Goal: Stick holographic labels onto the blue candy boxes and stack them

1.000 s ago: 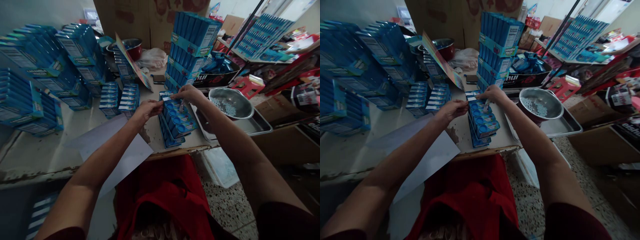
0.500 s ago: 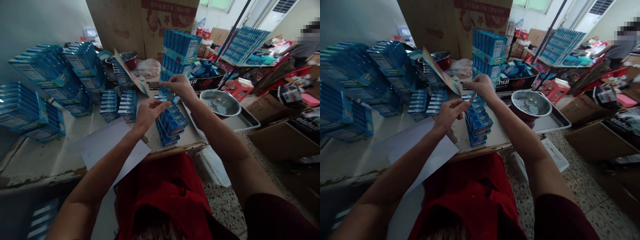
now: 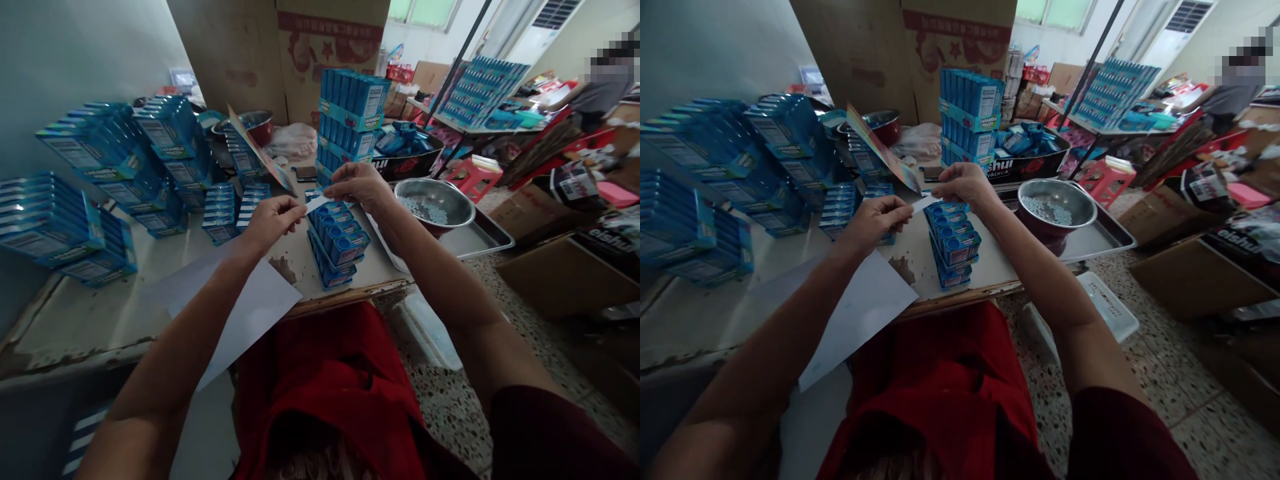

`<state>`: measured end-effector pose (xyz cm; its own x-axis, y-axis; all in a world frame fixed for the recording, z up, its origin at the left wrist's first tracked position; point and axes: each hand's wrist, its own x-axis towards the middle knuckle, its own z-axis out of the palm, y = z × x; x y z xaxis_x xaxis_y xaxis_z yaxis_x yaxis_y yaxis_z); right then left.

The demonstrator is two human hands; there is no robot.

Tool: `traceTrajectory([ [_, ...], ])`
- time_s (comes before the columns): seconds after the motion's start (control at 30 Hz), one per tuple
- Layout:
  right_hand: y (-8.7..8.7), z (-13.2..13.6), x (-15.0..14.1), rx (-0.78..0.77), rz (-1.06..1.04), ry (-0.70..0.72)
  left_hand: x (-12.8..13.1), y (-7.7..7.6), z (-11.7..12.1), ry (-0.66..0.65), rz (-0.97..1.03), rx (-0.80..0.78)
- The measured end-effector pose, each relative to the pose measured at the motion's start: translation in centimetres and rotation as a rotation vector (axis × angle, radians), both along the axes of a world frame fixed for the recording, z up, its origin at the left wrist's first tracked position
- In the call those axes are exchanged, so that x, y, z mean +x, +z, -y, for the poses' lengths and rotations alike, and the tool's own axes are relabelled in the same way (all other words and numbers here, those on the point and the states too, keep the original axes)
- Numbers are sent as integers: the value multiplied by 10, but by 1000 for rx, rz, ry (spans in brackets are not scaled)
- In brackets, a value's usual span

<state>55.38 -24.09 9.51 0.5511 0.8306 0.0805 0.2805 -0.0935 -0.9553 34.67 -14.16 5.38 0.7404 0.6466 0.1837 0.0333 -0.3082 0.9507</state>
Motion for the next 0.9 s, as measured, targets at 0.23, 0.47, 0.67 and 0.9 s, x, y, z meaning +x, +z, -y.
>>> traceTrajectory([
  [0.23,-32,-8,18,77,122,-20,23,-1,-14,-17,-212,-103],
  [0.47,-61,-15,34,43,285,-57,35,-18,-23,-34,-248,-158],
  [0.67,-65,-16,35,17,295,-36,39,-27,-32,-69,-261,-164],
  [0.9,-69,-18,39,0,288,2,41,-43,-34,-111,-215,-228],
])
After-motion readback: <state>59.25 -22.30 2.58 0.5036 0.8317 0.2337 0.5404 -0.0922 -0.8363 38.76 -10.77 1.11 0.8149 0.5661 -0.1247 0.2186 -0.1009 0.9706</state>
